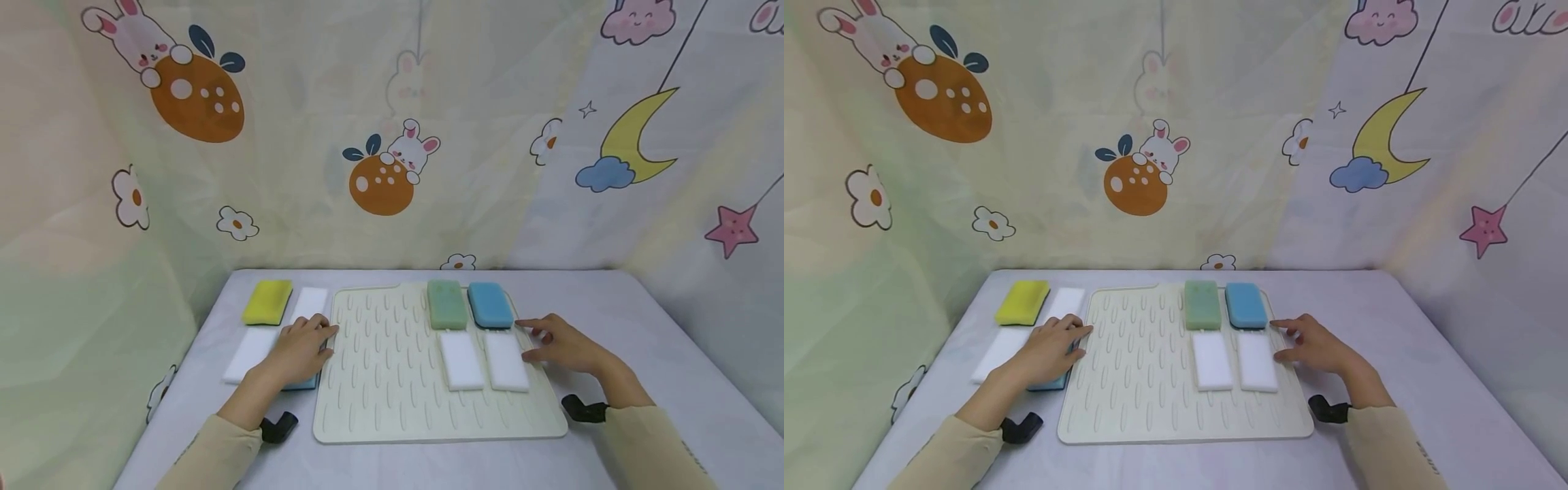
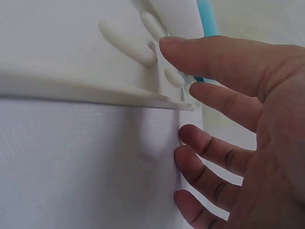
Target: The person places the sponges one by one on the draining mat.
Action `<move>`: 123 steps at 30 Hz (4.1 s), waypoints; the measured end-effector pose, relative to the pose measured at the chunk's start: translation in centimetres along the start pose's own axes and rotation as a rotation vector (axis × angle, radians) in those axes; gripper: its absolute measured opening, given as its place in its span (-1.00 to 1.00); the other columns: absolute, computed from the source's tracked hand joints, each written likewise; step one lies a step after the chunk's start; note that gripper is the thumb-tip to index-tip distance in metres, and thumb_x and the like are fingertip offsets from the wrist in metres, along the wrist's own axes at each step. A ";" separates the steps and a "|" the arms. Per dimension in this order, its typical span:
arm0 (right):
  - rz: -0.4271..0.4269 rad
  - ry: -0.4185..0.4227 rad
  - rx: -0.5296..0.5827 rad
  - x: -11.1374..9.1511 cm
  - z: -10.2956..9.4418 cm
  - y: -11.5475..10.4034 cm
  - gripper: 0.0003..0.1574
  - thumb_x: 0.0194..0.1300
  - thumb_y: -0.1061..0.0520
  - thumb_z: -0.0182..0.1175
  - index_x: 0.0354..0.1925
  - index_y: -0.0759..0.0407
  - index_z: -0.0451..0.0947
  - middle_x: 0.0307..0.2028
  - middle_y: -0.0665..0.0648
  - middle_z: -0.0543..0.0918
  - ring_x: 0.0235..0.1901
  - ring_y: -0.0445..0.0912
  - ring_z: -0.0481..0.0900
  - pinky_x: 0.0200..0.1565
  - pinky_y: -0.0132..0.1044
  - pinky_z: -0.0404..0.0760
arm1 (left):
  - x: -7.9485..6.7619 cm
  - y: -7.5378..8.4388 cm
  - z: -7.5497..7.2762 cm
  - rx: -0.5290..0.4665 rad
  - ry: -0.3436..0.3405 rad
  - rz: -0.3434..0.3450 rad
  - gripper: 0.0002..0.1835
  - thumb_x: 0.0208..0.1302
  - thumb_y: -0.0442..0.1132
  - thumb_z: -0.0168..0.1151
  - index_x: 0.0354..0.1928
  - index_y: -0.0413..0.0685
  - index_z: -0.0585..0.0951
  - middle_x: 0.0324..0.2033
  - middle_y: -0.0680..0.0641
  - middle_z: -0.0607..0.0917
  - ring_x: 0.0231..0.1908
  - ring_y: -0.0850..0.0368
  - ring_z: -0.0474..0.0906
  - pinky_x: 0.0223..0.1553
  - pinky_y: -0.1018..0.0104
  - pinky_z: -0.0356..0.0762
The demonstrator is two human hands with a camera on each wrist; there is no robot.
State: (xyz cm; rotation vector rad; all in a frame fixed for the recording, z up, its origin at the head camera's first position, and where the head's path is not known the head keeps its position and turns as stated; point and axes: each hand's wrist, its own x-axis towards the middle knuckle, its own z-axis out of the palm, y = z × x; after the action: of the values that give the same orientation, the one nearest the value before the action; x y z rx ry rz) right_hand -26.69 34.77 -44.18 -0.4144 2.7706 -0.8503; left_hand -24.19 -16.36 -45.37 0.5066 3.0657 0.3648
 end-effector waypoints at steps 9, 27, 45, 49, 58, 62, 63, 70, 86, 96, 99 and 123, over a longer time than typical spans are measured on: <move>0.051 -0.013 0.046 0.1 0.5 1.1 -0.04 0.16 -0.07 0.53 0.44 0.17 0.45 0.16 0.41 0.35 0.02 0.14 0.36 -0.10 -0.15 0.44 | -0.1 0.5 -0.5 0.051 -0.006 -0.002 -0.47 0.41 -0.13 0.34 0.38 -0.03 0.57 0.21 -0.09 0.58 0.16 -0.14 0.45 0.15 -0.24 0.41; 0.049 0.016 0.072 0.3 1.5 1.7 -0.07 0.16 -0.05 0.54 0.43 0.14 0.47 0.18 0.39 0.37 0.04 0.14 0.37 -0.04 -0.11 0.44 | -0.9 -0.7 -3.2 0.040 -0.108 -0.007 -0.22 0.18 0.22 0.48 0.38 0.04 0.55 0.29 -0.10 0.50 0.28 -0.19 0.35 0.27 -0.27 0.35; 0.053 0.024 0.056 0.2 1.2 1.6 -0.07 0.16 -0.06 0.53 0.43 0.12 0.47 0.16 0.35 0.39 0.03 0.12 0.38 -0.04 -0.10 0.47 | -2.7 -1.8 -4.9 0.046 -0.185 -0.031 0.15 -0.23 0.44 0.61 0.44 0.09 0.48 0.30 -0.08 0.49 0.19 -0.14 0.41 0.24 -0.23 0.41; 0.055 0.024 0.068 0.3 1.3 1.8 -0.07 0.16 -0.07 0.54 0.43 0.10 0.48 0.18 0.35 0.39 0.03 0.11 0.37 -0.04 -0.12 0.46 | -2.9 -1.9 -4.9 0.049 -0.179 -0.032 0.19 -0.30 0.43 0.65 0.43 0.06 0.49 0.29 -0.10 0.51 0.21 -0.14 0.42 0.25 -0.26 0.40; 0.062 0.023 0.090 0.4 1.4 1.9 -0.08 0.16 -0.06 0.53 0.43 0.10 0.48 0.19 0.37 0.37 0.03 0.12 0.36 -0.05 -0.14 0.45 | -3.1 -3.0 -4.4 0.045 -0.139 0.000 0.26 -0.37 0.40 0.69 0.43 -0.06 0.46 0.27 -0.13 0.54 0.18 -0.14 0.43 0.20 -0.20 0.50; 0.062 0.023 0.094 0.4 1.4 1.9 -0.07 0.16 -0.05 0.54 0.43 0.10 0.48 0.19 0.36 0.37 0.03 0.11 0.35 -0.05 -0.14 0.44 | -3.2 -3.2 -4.4 0.025 -0.128 0.008 0.24 -0.35 0.37 0.70 0.43 -0.09 0.46 0.26 -0.14 0.54 0.18 -0.13 0.43 0.21 -0.21 0.48; 0.062 0.022 0.095 0.4 1.3 1.9 -0.07 0.16 -0.05 0.54 0.44 0.11 0.48 0.19 0.37 0.37 0.03 0.11 0.35 -0.05 -0.14 0.44 | -3.2 -3.3 -4.4 0.015 -0.126 0.010 0.24 -0.34 0.36 0.70 0.43 -0.09 0.47 0.26 -0.14 0.54 0.18 -0.13 0.43 0.21 -0.21 0.48; 0.062 0.022 0.088 0.5 1.3 1.8 -0.07 0.15 -0.05 0.54 0.43 0.12 0.48 0.18 0.36 0.39 0.02 0.12 0.36 -0.06 -0.15 0.45 | -3.1 -4.3 -3.9 -0.041 -0.114 0.027 0.23 -0.35 0.41 0.68 0.43 0.01 0.47 0.26 -0.10 0.54 0.21 -0.13 0.43 0.23 -0.23 0.46; 0.045 0.026 0.094 0.5 1.1 1.8 -0.09 0.14 -0.02 0.55 0.41 0.14 0.50 0.17 0.37 0.39 0.02 0.12 0.36 -0.05 -0.15 0.43 | -3.1 -4.6 -4.3 -0.076 -0.087 0.049 0.19 -0.33 0.45 0.64 0.39 0.02 0.51 0.26 -0.05 0.54 0.18 -0.07 0.42 0.18 -0.15 0.49; 0.053 0.026 0.086 0.6 1.1 1.9 -0.08 0.13 -0.03 0.55 0.41 0.14 0.50 0.17 0.38 0.39 0.04 0.14 0.37 -0.04 -0.14 0.43 | -2.6 -4.1 -4.9 -0.058 -0.065 0.070 0.20 -0.31 0.49 0.61 0.41 0.02 0.50 0.27 -0.07 0.53 0.18 -0.08 0.42 0.14 -0.10 0.51; 0.056 0.027 0.083 0.6 1.1 1.9 -0.08 0.13 -0.04 0.55 0.41 0.14 0.50 0.17 0.38 0.40 0.04 0.14 0.38 -0.04 -0.14 0.43 | -2.2 -3.8 -5.1 -0.046 -0.053 0.085 0.18 -0.30 0.46 0.63 0.40 0.01 0.51 0.28 -0.11 0.54 0.19 -0.11 0.42 0.15 -0.13 0.49; 0.059 0.033 0.085 0.7 1.3 2.0 -0.09 0.12 -0.04 0.56 0.39 0.13 0.52 0.16 0.36 0.41 0.00 0.11 0.35 -0.08 -0.17 0.40 | 1.2 -1.9 -7.0 -0.021 -0.055 0.131 0.13 -0.17 0.42 0.60 0.45 0.01 0.48 0.26 -0.07 0.54 0.19 -0.10 0.42 0.14 -0.06 0.52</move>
State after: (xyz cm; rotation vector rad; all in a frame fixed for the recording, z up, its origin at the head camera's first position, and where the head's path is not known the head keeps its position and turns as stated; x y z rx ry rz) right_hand -27.36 35.44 -46.49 -0.3054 2.7497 -0.9653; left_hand -26.29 -19.30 -39.01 0.7069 2.9808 0.3780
